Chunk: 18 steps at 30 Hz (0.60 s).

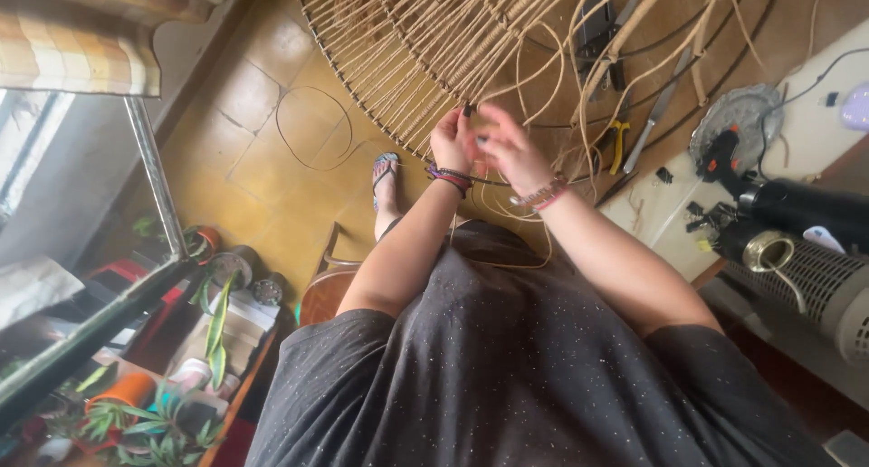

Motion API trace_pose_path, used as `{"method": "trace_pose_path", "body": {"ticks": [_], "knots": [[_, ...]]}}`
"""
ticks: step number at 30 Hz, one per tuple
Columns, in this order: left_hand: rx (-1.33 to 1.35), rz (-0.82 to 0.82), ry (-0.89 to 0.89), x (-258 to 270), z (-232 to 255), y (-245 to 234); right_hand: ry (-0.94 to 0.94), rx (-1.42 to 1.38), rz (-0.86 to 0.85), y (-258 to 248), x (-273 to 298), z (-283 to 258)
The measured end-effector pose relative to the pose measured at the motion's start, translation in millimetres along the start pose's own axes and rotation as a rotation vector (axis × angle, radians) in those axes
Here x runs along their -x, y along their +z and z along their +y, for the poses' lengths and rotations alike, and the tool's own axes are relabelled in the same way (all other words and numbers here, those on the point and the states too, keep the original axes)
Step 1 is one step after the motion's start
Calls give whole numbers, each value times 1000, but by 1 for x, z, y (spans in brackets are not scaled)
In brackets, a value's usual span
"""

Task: Weaving wicker strands onto a frame to create furniture.

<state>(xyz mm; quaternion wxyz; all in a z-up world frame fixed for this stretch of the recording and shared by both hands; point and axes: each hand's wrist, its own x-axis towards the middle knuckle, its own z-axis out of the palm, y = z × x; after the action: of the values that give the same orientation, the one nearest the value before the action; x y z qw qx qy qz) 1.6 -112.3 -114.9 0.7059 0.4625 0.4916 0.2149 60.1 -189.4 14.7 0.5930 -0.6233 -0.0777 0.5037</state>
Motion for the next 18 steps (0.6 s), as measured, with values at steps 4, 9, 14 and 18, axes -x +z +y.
{"method": "trace_pose_path", "body": {"ticks": [4, 9, 14, 18], "knots": [[-155, 36, 36, 8, 19, -4, -56, -262, 293, -1, -37, 0], [-192, 102, -57, 0, -28, 6, -260, -249, 427, -2, -28, 0], [27, 148, -213, -10, -62, 14, -460, 366, 221, 25, 5, 0], [104, 170, -271, -26, -91, 18, -638, 570, -43, 25, -8, 18]]}}
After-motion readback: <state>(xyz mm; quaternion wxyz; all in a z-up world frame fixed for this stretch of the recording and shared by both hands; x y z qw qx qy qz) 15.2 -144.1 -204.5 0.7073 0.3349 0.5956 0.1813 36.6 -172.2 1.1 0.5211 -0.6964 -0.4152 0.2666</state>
